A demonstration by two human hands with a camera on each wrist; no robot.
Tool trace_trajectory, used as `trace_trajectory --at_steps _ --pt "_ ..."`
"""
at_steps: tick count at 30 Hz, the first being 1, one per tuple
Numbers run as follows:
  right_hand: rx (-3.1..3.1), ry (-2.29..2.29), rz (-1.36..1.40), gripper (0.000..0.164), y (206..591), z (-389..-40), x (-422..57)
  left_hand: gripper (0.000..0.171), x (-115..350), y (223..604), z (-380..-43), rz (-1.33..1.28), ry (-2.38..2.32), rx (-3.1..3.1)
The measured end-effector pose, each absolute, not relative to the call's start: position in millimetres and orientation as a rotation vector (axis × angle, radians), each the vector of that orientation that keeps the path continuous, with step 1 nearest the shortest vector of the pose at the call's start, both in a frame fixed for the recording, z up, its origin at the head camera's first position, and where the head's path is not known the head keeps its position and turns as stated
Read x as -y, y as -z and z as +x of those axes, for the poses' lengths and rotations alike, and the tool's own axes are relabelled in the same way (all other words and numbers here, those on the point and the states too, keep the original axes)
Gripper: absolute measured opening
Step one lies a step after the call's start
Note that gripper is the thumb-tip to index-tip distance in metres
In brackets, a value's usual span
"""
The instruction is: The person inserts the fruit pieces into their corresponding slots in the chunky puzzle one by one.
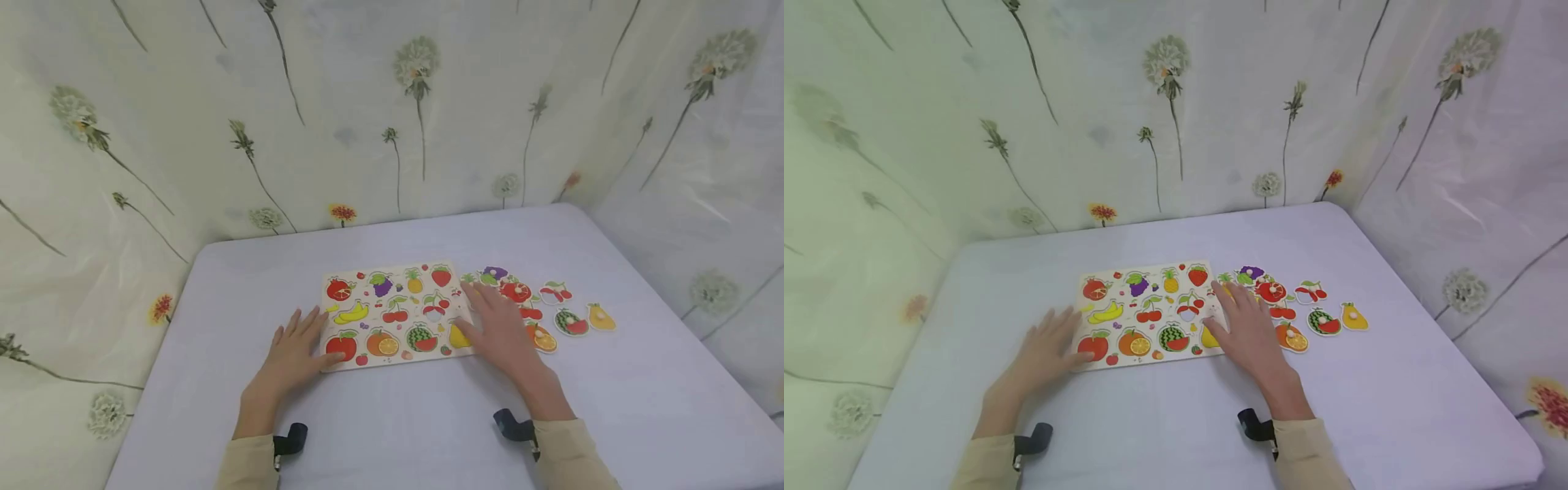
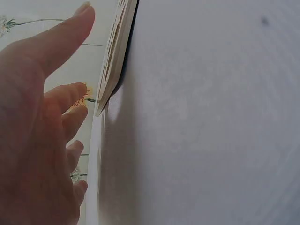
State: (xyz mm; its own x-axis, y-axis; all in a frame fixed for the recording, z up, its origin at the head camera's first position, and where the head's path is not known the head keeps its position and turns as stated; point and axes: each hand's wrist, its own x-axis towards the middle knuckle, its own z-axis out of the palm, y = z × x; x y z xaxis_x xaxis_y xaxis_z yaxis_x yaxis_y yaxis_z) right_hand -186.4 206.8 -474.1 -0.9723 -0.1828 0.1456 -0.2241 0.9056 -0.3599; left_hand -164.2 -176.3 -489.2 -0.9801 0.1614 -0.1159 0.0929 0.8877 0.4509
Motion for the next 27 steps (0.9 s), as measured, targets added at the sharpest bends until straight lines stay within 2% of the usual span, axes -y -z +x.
trace_trajectory --at_steps 8,27 --pt "2.955 -0.65 0.268 0.076 467 -185 -220 0.106 181 496 -167 0.217 -0.667 -2.901" --pt "3.066 -0.615 0.157 0.067 466 -181 -247 0.111 179 492 -171 0.234 -0.684 -2.827"
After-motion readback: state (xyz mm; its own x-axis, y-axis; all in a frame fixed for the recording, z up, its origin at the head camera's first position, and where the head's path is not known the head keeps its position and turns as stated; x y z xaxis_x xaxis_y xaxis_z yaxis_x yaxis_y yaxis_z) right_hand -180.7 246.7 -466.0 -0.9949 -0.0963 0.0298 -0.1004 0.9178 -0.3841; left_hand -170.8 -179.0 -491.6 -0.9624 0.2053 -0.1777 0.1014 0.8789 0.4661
